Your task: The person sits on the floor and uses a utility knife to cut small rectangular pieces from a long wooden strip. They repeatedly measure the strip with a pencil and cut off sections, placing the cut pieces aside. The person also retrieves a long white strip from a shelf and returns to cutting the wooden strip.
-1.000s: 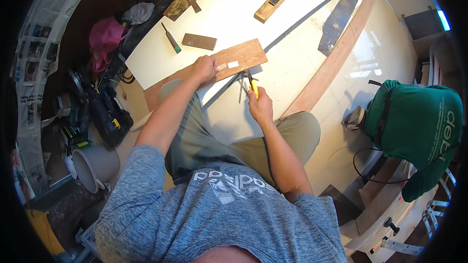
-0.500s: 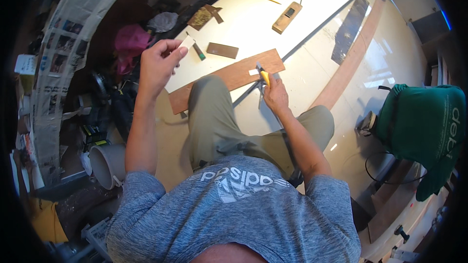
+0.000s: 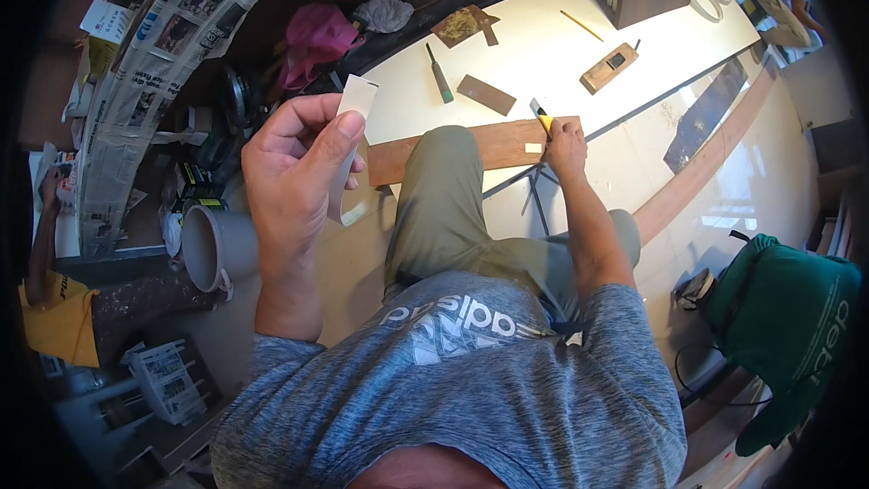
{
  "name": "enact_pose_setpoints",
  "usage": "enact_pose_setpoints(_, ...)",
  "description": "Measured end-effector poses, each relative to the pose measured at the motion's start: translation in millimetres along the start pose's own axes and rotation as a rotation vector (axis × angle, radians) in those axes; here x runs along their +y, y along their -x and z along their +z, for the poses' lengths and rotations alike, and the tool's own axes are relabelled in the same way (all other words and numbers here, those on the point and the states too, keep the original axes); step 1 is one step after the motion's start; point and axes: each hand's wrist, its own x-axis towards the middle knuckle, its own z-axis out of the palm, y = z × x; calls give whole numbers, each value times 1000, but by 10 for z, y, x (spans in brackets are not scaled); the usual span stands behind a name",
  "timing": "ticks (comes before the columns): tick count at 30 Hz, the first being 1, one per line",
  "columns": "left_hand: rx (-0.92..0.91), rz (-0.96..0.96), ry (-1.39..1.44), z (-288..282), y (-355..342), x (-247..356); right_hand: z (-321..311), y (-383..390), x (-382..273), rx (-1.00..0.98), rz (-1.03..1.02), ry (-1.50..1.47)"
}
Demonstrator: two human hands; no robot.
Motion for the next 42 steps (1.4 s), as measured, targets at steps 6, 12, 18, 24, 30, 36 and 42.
enact_pose_setpoints(6, 16, -33, 61, 50, 214, -10, -1322, 101, -1027, -189, 85, -987)
enact_pose_setpoints(12, 24, -5, 58, 176, 401, -35, -2945, 811, -1953, -333, -217, -1551)
enact_pose_setpoints(18, 37, 17, 36, 287, 536, -30, -3329, 877, -2167, -417, -275, -1508)
enact_pose_setpoints(24, 56, 7, 20, 390, 621, -54, -3319, 912, -2068, -642, -80, -1747)
enact_pose_setpoints(30, 53, -13, 8, 475, 677, -69, -3313, 1003, -2011, -454, -233, -1480)
enact_pose_setpoints(36, 5, -17, -24, 521, 664, -93, -3345, 1037, -1900, -571, -22, -1659)
enact_pose_setpoints(42, -94, -85, -107, 399, 714, -291, -3122, 1148, -1803, -550, -102, -1497)
